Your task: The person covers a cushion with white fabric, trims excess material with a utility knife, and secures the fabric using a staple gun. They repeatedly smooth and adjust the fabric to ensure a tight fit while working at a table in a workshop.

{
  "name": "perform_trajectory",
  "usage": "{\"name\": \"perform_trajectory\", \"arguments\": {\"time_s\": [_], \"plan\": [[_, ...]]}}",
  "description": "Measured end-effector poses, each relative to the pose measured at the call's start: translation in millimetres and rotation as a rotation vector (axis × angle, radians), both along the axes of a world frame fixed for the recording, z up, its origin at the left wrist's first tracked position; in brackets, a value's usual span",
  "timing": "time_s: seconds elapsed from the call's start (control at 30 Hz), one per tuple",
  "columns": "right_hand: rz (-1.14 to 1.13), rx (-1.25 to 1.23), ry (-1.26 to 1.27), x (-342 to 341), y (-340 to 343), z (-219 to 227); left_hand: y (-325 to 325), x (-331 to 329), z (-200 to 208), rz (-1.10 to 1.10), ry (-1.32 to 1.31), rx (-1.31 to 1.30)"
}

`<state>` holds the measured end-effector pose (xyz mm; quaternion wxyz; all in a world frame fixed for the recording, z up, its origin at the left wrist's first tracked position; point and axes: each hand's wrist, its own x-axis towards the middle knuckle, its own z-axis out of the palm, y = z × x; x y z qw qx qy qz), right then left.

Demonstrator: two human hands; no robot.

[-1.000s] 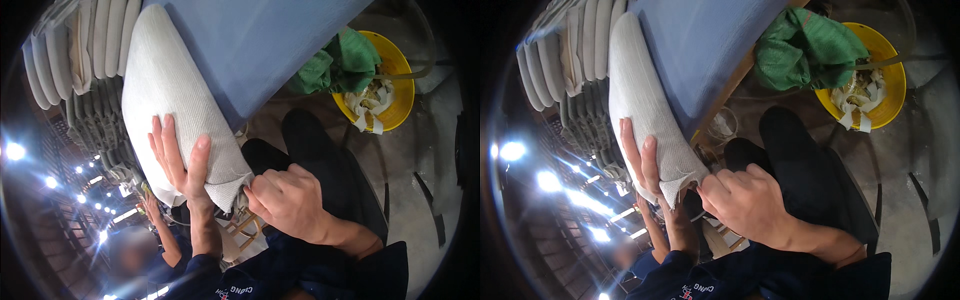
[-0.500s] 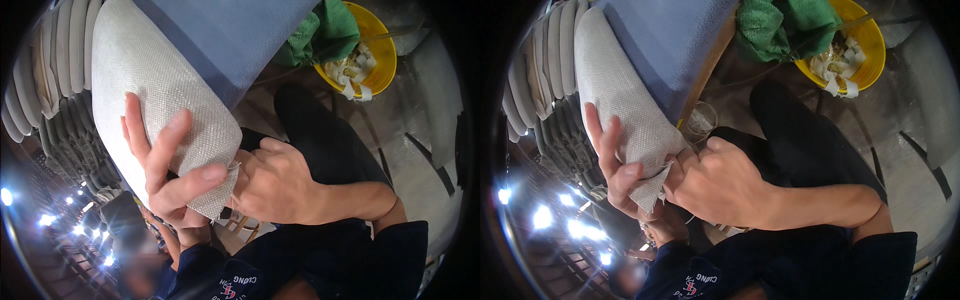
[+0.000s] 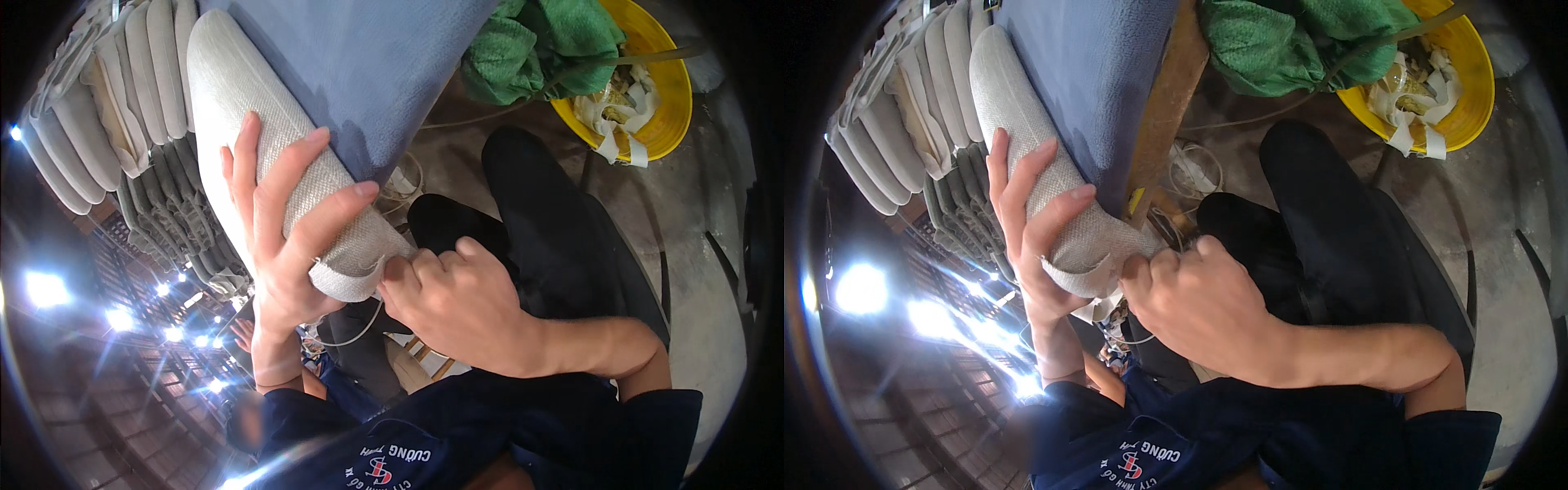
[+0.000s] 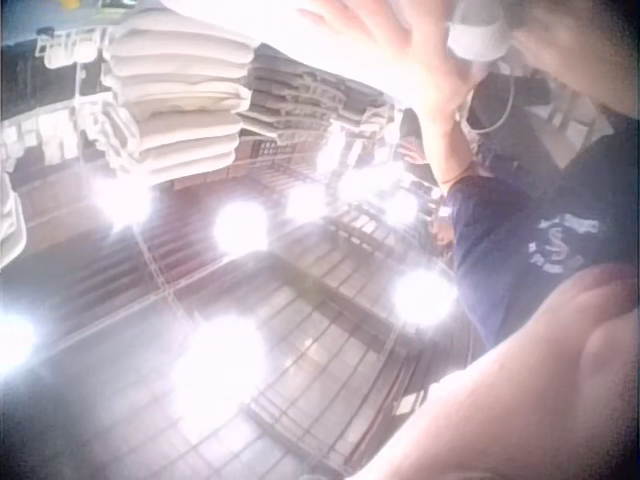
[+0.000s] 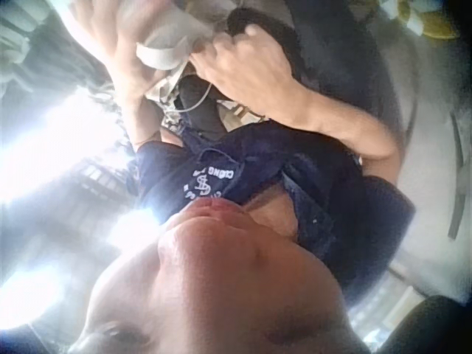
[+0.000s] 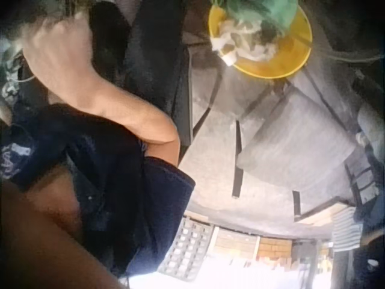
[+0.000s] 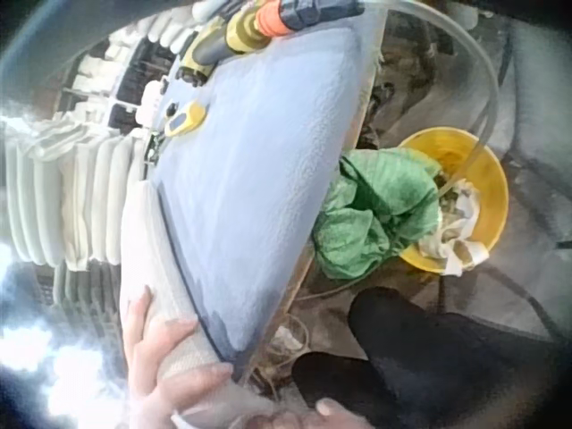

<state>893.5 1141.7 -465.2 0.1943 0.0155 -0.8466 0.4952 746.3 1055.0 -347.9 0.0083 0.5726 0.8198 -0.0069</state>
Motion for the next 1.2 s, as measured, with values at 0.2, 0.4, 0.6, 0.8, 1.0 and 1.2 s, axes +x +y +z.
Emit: {"name": "perform_trajectory", "arguments": {"time_s": [0.2,0.4,0.6,0.8,1.0,1.2], "plan": [[0.059,-0.025,-0.077,26.4,24.4,-1.0,-1.2,4.8,-4.7,-0.026,0.011,0.022],[0.067,0.014,0.039,-1.4,-9.4,3.5,-8.7,-7.9,0.0,-0.118,-0.104,0.022],[-0.016,0.064,0.071,-14.3,-30.9,6.4,-8.1,-4.2,-2.3,0.053,-0.465,0.294],[-0.058,0.049,0.002,-12.3,-39.7,14.1,19.0,12.8,10.7,0.192,-0.254,0.083],[-0.059,0.085,0.065,-8.8,-59.1,9.3,-0.3,38.7,10.0,0.324,0.031,0.147],[-0.153,-0.016,0.164,-7.6,-74.5,3.9,-38.9,44.3,4.5,0.273,0.026,0.078]]}}
